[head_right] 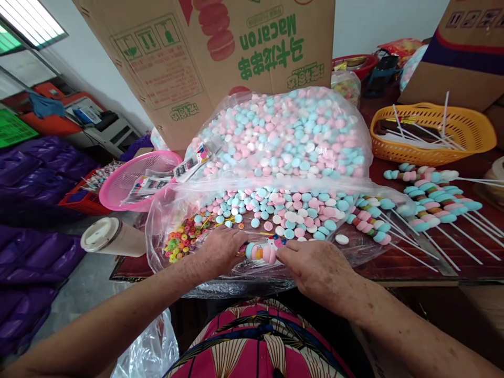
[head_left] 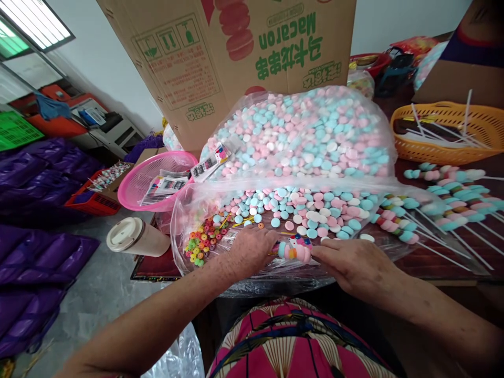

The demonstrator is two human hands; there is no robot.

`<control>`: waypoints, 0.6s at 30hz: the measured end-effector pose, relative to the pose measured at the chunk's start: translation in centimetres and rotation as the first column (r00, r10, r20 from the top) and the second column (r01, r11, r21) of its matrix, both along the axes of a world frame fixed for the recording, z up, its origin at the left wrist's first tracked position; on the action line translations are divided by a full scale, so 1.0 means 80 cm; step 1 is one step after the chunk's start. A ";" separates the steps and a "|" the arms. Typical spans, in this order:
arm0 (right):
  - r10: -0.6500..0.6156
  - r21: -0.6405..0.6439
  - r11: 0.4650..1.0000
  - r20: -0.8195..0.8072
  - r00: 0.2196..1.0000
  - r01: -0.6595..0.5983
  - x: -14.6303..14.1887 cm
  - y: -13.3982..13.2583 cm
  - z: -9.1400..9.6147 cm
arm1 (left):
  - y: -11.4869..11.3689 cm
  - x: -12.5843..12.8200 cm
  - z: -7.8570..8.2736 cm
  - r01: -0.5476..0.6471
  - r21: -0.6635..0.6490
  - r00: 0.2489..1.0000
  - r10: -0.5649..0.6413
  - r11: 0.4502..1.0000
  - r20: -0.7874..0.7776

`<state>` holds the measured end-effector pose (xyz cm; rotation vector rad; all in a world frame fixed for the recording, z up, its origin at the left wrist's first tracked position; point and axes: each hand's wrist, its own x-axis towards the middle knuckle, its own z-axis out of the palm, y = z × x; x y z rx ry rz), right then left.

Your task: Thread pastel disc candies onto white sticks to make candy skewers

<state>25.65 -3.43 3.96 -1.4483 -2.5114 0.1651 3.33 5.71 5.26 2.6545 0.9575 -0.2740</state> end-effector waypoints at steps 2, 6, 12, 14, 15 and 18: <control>-0.024 0.011 1.000 -0.008 1.000 0.024 0.004 0.001 0.005 | -0.003 0.000 0.002 0.054 0.056 0.999 -0.054 0.997 0.004; -0.030 0.182 0.983 0.001 1.000 0.029 0.007 0.004 0.015 | -0.007 0.002 0.010 0.072 -0.034 0.989 -0.067 0.997 0.131; 0.125 0.349 0.927 0.063 0.990 -0.139 0.004 0.005 0.023 | -0.004 0.008 0.013 -0.105 -0.128 0.987 0.119 0.986 0.110; 0.164 0.336 0.926 0.051 0.985 -0.171 0.002 0.004 0.023 | -0.003 0.011 0.014 -0.077 -0.126 0.989 0.092 0.989 0.113; 0.172 0.325 0.929 0.045 0.984 -0.177 0.000 0.003 0.023 | -0.004 0.013 0.013 -0.045 -0.132 0.991 0.061 0.990 0.122; 0.162 0.291 0.942 0.038 0.986 -0.166 -0.010 0.003 0.020 | -0.010 0.026 0.007 0.050 -0.160 0.988 -0.026 0.986 0.151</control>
